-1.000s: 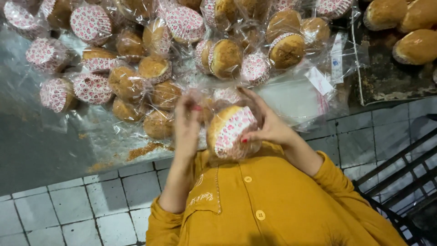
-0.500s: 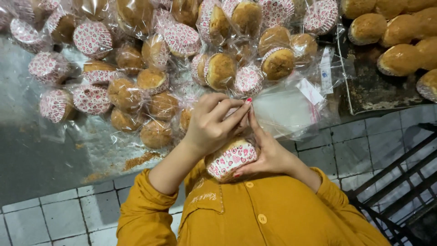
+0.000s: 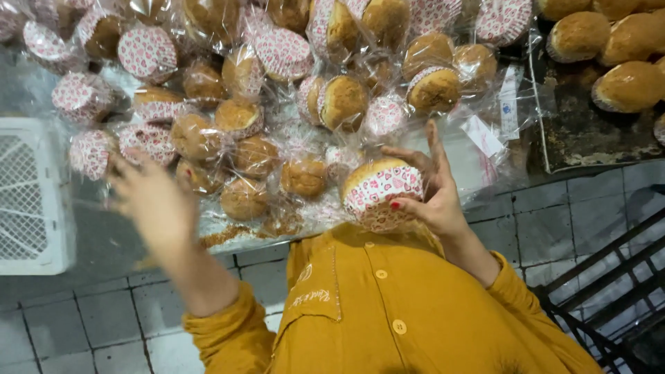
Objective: Wrapping individual bread rolls in plastic bags at a bakery production area
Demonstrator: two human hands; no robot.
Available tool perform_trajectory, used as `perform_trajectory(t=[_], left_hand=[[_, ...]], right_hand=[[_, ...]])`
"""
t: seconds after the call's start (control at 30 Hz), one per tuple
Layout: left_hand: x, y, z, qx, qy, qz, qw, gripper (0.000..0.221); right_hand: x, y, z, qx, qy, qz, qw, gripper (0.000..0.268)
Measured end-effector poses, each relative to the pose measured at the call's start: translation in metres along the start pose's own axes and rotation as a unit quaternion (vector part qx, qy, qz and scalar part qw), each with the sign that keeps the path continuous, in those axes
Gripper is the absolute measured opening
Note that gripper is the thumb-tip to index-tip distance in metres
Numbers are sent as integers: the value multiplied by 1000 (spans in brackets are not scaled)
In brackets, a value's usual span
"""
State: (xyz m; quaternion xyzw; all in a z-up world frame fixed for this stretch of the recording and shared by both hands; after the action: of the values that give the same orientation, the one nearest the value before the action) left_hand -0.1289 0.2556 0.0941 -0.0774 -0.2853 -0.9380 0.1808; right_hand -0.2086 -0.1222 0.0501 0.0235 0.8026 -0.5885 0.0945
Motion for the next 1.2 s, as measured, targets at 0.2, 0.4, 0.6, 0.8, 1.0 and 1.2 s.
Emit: perform_trajectory(t=[0.2,0.4,0.6,0.8,1.0,1.2], left_hand=[[69,85,-112,300,-40,-303,904,45],[71,84,-136,434,-41,-259,862,18],[82,60,-112,519,59,-389,759,23],[50,44,-96,473,-153,-105,861,20],[47,38,-115,592,-215,-73,773,42],[68,18,-121,464,-265,1,845,30]], right_hand=[[-4,27,-4,-57,-11,25,998,140],[-11,20,-6,3,10,160,987,51],[11,4,13,236,127,348,898,5],[-9,58,27,-100,207,-84,970,16],[-12,38,26,-192,88,-32,977,18],[31,65,60,-85,140,-217,962,21]])
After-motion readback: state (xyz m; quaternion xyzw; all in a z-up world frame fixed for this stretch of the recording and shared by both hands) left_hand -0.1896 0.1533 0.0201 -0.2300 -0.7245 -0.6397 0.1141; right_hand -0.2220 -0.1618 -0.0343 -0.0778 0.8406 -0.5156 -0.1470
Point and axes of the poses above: each hand's wrist, its own x-axis away from the middle knuckle, its own z-axis out of the back of the hand, y = z × x, the point moved 3 cm from there along -x, towards the middle knuckle, and after that the axes turned 7 degrees about z, right-handed, at the moved point
